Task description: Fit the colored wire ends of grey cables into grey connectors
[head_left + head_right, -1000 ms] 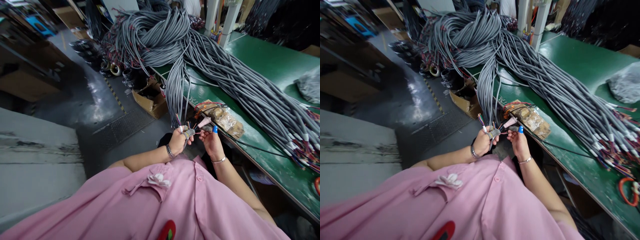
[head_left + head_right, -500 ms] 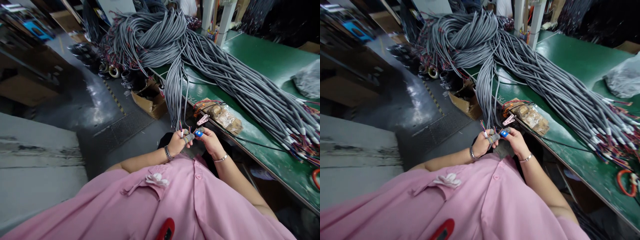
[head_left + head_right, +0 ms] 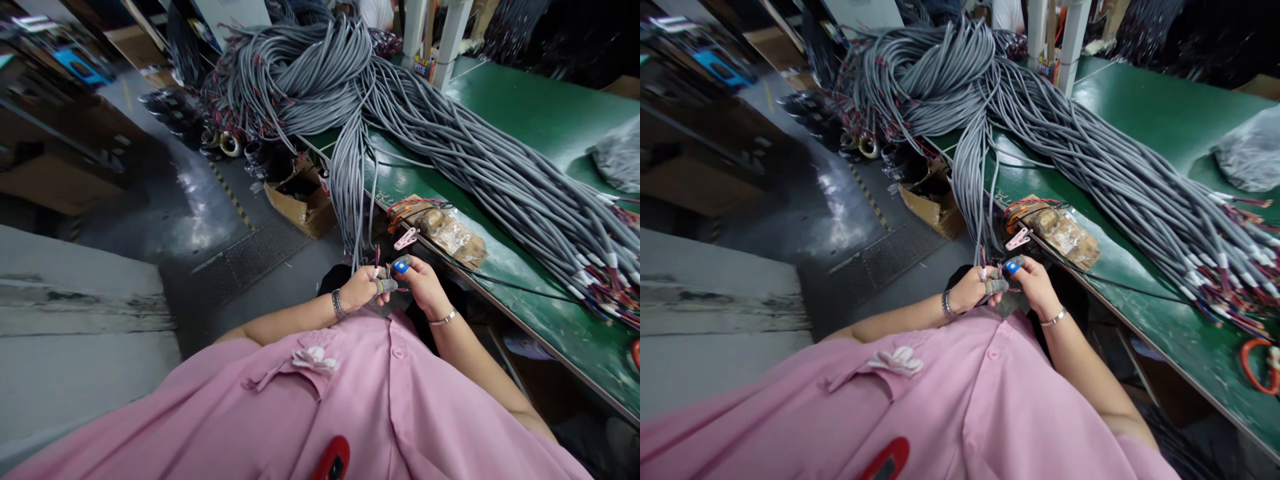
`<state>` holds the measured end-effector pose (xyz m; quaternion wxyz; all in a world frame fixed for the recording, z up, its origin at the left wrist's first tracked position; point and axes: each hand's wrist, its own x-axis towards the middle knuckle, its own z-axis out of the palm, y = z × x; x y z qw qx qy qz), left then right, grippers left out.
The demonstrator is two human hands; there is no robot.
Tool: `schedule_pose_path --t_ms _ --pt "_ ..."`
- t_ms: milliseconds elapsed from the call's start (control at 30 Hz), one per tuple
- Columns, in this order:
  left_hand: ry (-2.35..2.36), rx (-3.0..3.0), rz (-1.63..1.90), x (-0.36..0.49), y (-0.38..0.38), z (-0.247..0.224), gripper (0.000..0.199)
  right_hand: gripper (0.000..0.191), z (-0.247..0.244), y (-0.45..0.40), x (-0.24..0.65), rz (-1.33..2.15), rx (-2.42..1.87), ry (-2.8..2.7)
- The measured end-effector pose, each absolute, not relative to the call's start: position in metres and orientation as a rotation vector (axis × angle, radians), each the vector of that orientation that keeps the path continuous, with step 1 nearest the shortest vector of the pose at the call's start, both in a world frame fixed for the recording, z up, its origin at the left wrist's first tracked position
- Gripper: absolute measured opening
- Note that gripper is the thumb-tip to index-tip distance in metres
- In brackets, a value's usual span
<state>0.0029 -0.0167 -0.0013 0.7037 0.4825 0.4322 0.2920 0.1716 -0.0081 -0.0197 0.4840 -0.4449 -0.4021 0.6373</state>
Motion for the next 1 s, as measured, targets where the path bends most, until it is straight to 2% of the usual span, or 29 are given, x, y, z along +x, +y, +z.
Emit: schedule_pose_path --t_ms 233,633,1000 --pt "0.972 1.026 0.721 0.003 -0.015 -0.003 0.034 0.029 -0.030 -0.008 0.181 1.620 -1.073 -0.807" --pt "0.974 1.055 0.688 0.004 -0.016 -0.004 0.035 0.026 -0.009 -0.009 0.171 1.750 -0.965 -1.074" --pt "0.990 1.050 0.685 0.002 -0.015 0.001 0.040 0.029 -0.020 -0.008 0.169 1.666 -1.088 -0.925"
